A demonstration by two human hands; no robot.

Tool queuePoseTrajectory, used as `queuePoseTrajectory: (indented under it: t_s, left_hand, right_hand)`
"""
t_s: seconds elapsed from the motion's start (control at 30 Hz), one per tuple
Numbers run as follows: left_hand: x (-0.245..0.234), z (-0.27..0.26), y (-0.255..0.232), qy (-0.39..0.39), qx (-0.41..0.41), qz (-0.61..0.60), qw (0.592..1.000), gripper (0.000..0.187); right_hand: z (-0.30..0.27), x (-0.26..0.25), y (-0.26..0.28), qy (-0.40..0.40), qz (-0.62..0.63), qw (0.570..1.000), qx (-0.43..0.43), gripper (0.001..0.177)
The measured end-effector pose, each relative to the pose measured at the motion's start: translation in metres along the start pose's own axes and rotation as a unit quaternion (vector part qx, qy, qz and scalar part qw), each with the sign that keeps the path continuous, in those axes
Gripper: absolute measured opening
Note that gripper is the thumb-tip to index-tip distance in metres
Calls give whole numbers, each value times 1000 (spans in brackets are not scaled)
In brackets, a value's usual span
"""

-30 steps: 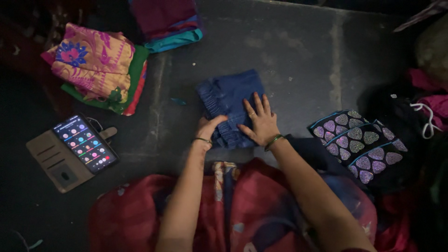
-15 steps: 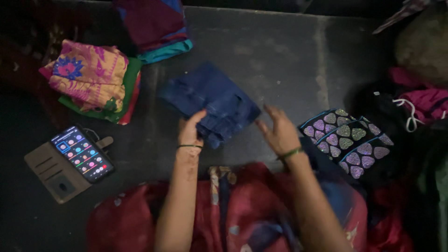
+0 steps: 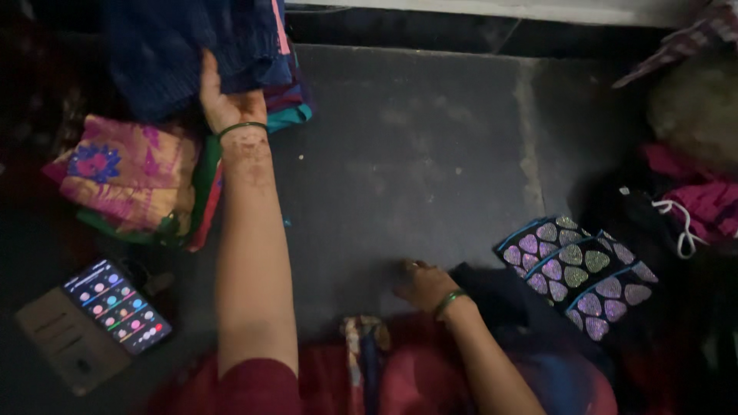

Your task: The person folds a shirt, a pair of jeans, and another pair of trousers by hand on the floor and places them to the side.

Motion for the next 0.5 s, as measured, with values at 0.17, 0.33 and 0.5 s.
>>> queuePoseTrajectory:
  t_s: [0.17, 0.33, 0.5]
  left_hand:
    - [-61, 13, 26, -325, 41, 93, 940, 61]
    - [-64, 14, 34, -363, 56, 117, 923, 58]
    - [-58, 32, 24, -348, 20, 170, 922, 47]
  right_hand:
    - [4, -12, 3, 49, -79, 995, -40, 54]
    - [2, -7, 3, 13, 5, 999, 38, 74]
    - [2, 4, -4, 4, -176, 965, -193, 25]
Point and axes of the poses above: each hand's wrist, its own z-axis towards the middle knuckle, its own x-axis out of the palm, y = z × x, the point moved 1 cm from there along z, towards the middle knuckle, and after that the axes turned 7 degrees about -y, right-handed, at the moved point
